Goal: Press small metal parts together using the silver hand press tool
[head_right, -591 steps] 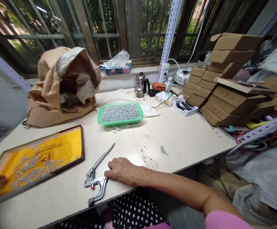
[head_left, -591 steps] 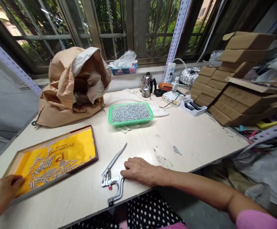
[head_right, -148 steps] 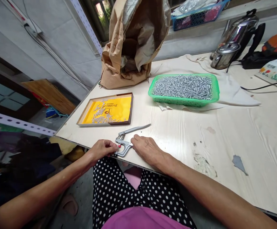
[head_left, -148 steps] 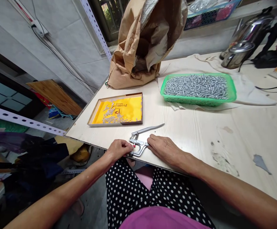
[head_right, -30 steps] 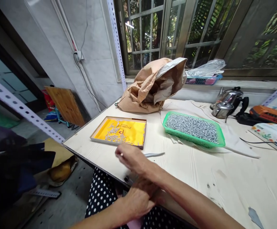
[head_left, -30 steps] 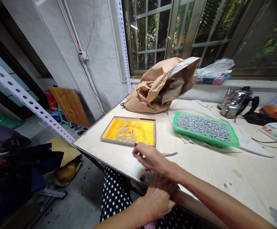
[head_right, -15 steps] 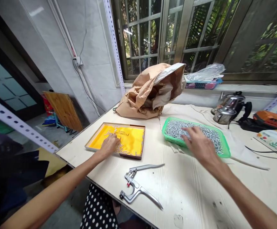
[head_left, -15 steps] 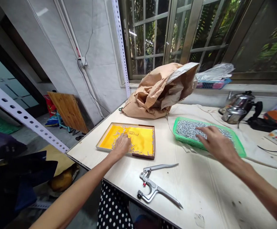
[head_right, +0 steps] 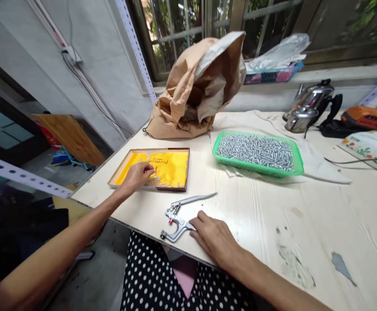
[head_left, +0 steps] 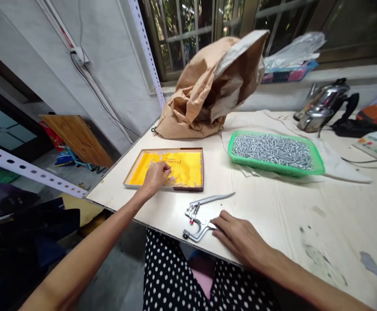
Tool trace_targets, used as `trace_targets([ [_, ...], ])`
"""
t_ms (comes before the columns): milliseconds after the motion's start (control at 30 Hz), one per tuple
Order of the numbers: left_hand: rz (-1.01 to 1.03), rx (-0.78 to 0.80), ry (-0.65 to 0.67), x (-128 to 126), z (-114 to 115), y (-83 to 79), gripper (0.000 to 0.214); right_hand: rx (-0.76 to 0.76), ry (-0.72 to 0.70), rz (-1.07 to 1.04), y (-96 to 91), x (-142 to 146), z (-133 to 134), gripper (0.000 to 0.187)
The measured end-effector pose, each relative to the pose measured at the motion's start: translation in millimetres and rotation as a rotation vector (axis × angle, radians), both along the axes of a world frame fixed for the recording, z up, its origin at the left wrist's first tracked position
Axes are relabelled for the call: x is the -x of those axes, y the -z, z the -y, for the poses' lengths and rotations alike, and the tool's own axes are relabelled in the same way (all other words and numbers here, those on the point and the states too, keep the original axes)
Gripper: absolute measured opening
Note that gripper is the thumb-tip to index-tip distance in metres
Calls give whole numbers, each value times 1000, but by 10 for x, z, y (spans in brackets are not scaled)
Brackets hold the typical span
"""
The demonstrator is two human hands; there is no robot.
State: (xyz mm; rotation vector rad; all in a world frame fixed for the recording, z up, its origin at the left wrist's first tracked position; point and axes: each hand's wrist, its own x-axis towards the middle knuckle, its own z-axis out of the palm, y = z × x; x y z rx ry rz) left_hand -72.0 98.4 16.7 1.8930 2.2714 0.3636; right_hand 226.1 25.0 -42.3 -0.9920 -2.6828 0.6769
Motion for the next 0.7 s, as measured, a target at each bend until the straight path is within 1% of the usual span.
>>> trace_targets([
  [67,267,22,1,-118,241,-38,21,-6,2,6,27,4,-28,14],
  [133,521,149,2,-272,544,-34,25,-20,-17,3,41,3,-54,15],
  [167,607,217,-5,-351,698,-15,28,-24,-29,-3,44,2,-64,15],
  [233,705,310,-37,-494,960,48,33,-32,-46,-20,46,-2,-77,14],
  [300,741,357,-79,-599,1120,126,35,-51,-52,-25,47,-7,-82,14],
  [367,746,383,-101,-660,1175,194,35,-73,-48,-13,50,-10,-79,14],
  [467,703,394,-91,-689,1143,256,34,-82,-31,7,53,-13,-68,13],
  [600,610,430,-69,-689,1066,284,35,-97,-22,16,46,-20,-64,15],
  [700,564,510,-76,-686,1028,278,36,-101,-15,27,39,-20,-68,17],
])
